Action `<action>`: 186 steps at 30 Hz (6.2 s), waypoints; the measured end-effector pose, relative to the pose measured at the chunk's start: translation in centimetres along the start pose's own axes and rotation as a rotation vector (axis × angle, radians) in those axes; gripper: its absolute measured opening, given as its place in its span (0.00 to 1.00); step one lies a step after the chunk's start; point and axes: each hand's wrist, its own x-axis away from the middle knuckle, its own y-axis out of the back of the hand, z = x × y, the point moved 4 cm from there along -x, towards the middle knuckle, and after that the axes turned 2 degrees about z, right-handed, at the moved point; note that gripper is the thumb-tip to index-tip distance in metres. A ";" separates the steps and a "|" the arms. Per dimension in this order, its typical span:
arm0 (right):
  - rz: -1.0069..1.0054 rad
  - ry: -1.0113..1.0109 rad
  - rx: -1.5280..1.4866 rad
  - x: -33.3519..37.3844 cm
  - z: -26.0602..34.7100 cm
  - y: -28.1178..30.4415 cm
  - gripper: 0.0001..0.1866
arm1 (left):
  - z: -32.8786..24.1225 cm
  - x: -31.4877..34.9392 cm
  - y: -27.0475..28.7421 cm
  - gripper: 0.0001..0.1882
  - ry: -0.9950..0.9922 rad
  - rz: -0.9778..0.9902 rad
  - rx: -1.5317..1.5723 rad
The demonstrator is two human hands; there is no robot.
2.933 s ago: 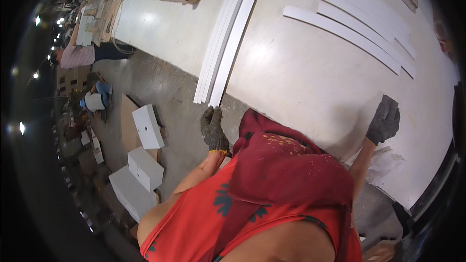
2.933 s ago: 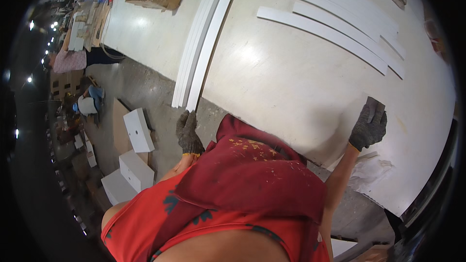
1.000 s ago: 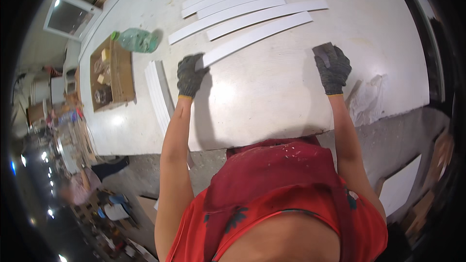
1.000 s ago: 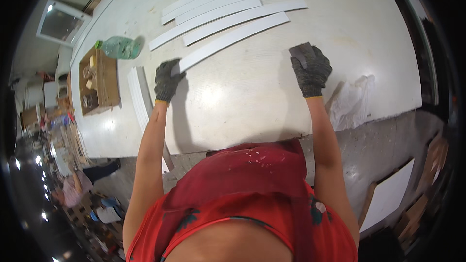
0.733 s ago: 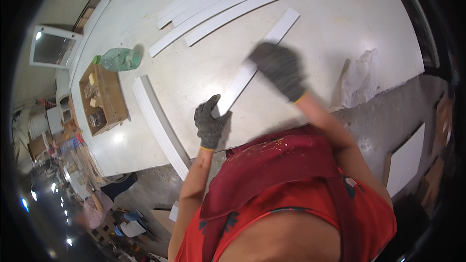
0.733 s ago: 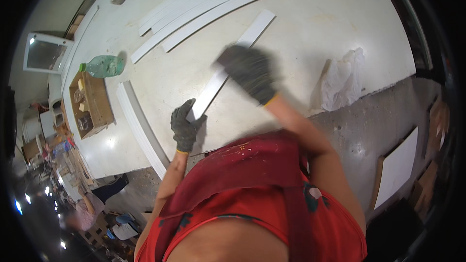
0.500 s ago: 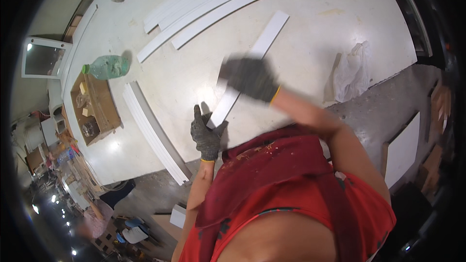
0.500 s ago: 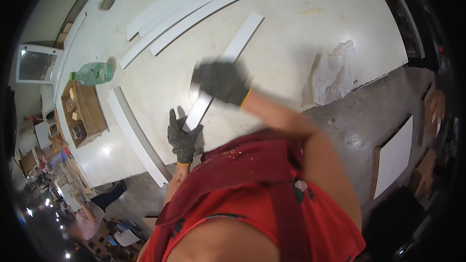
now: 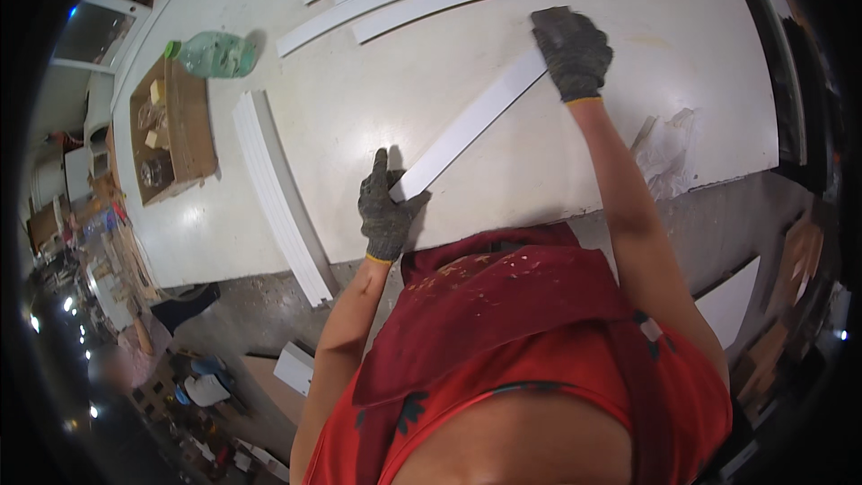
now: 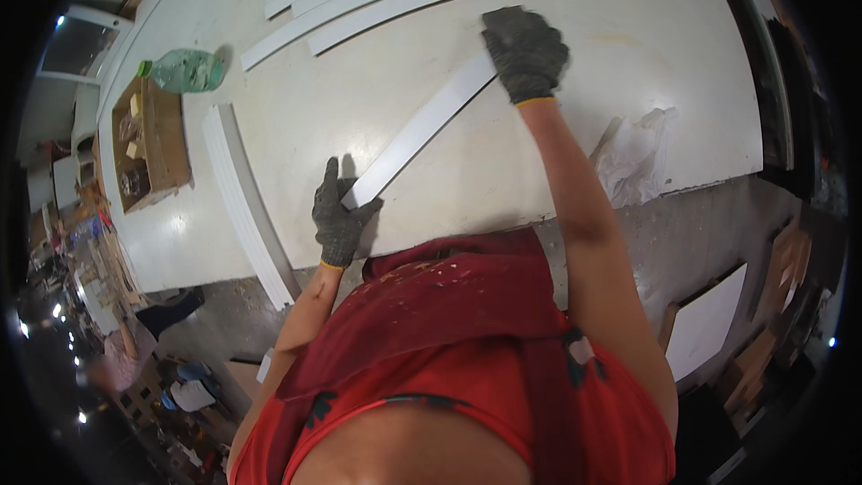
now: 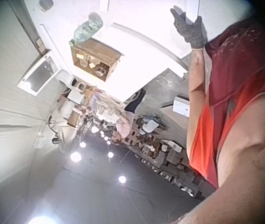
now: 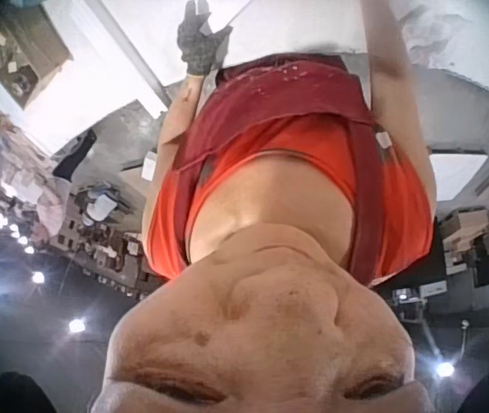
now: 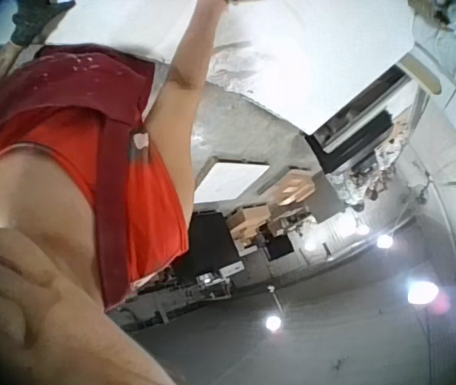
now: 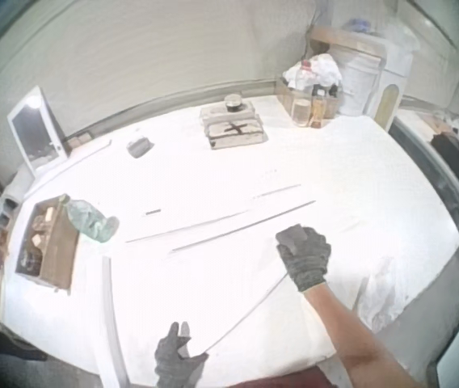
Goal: The person sands the edges and surfaces of white wooden strips by hand with a sanding block, handling the strips one at a time and placing them in a stack.
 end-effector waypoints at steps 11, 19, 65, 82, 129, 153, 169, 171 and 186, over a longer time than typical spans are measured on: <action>0.106 0.386 -0.196 3.8 11.3 1.4 0.11 | 1.7 2.4 -0.2 0.63 0.156 -0.102 0.311; 0.530 0.508 -0.244 7.9 22.5 1.8 0.13 | 2.5 2.1 -0.8 0.71 0.249 -0.132 0.527; -0.067 -0.057 -0.868 3.6 -7.8 -1.2 0.23 | 0.9 0.3 1.3 0.41 0.131 -0.118 0.243; 0.166 -0.402 0.054 -1.5 -9.6 4.2 0.18 | 1.3 0.6 0.3 0.50 0.125 -0.040 0.255; 0.026 0.169 0.064 5.5 1.9 2.9 0.18 | 1.3 3.8 2.3 0.49 -0.092 -0.109 0.010; 0.323 0.486 -0.344 6.7 15.2 4.6 0.12 | 2.7 3.4 1.6 0.54 -0.063 -0.088 -0.099; 0.171 0.513 -0.515 7.5 16.2 6.1 0.11 | 3.0 -0.6 3.8 0.17 0.155 0.458 0.176; 0.530 0.186 -0.113 5.4 12.9 1.8 0.09 | 3.3 -0.6 3.6 0.15 0.132 0.424 0.284; 0.606 0.689 -0.638 10.2 23.7 6.1 0.15 | 3.9 -3.6 3.7 0.09 0.452 0.737 0.303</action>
